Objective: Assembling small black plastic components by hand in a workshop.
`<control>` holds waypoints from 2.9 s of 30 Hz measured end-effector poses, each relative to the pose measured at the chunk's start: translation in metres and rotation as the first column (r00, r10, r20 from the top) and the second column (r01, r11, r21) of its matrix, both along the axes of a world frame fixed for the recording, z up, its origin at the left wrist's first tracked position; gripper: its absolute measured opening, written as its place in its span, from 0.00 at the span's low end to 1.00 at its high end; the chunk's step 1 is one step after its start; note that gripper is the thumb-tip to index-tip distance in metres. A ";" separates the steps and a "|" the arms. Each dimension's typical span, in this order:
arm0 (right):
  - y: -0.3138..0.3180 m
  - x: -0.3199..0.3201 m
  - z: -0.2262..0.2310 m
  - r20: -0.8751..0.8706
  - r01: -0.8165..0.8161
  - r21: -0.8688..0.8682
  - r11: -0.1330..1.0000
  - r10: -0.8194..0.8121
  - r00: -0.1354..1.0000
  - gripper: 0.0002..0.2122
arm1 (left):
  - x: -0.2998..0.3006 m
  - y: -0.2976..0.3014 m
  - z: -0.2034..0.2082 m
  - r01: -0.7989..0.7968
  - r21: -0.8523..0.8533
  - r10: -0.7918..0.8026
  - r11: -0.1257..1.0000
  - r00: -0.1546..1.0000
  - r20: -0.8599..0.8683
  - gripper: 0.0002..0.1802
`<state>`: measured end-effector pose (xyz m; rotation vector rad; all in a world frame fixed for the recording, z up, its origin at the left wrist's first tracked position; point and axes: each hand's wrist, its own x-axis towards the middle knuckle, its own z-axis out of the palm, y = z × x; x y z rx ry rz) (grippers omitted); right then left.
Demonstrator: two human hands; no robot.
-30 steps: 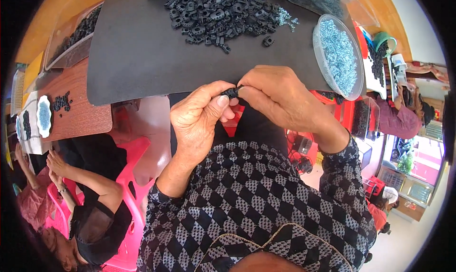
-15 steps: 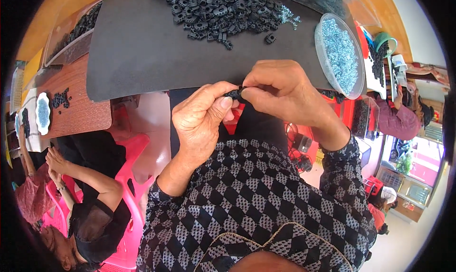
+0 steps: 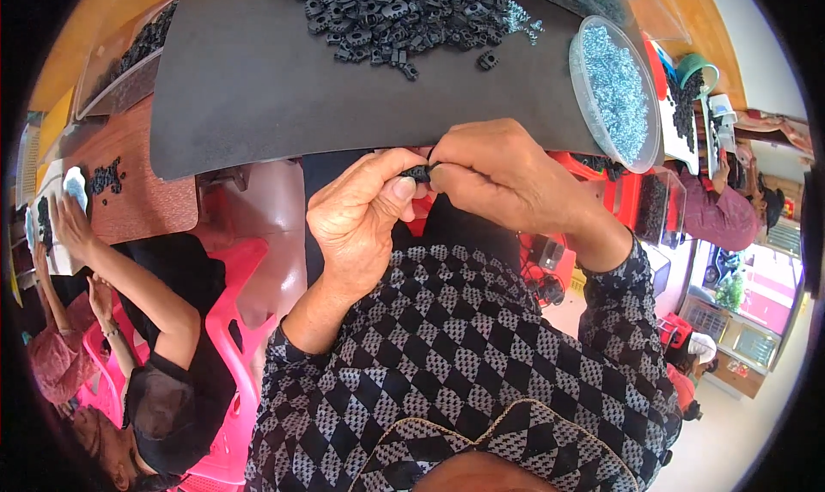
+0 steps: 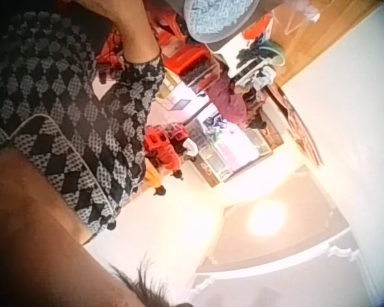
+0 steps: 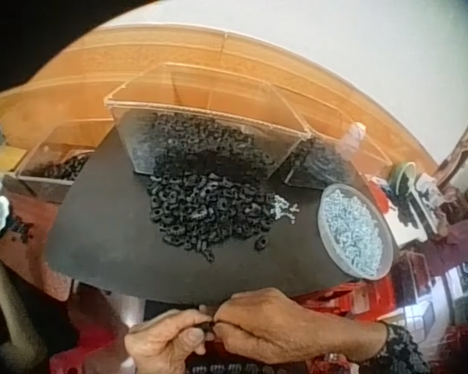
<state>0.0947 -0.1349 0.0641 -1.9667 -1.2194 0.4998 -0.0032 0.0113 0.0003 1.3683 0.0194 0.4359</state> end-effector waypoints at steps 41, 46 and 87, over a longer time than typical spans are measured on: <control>0.013 -0.030 -0.026 0.214 0.085 0.052 0.995 -0.094 0.972 0.03 | -0.007 -0.001 -0.006 -0.278 0.402 0.257 0.872 0.961 0.107 0.08; 0.013 -0.032 -0.034 0.251 0.134 0.055 0.989 -0.144 0.957 0.03 | -0.008 -0.005 -0.013 -0.314 0.450 0.293 0.836 0.949 0.119 0.09; 0.014 -0.015 -0.021 0.710 0.134 0.091 0.987 -0.158 0.686 0.20 | 0.009 0.014 0.016 0.059 -0.178 -0.103 0.982 0.964 -0.247 0.08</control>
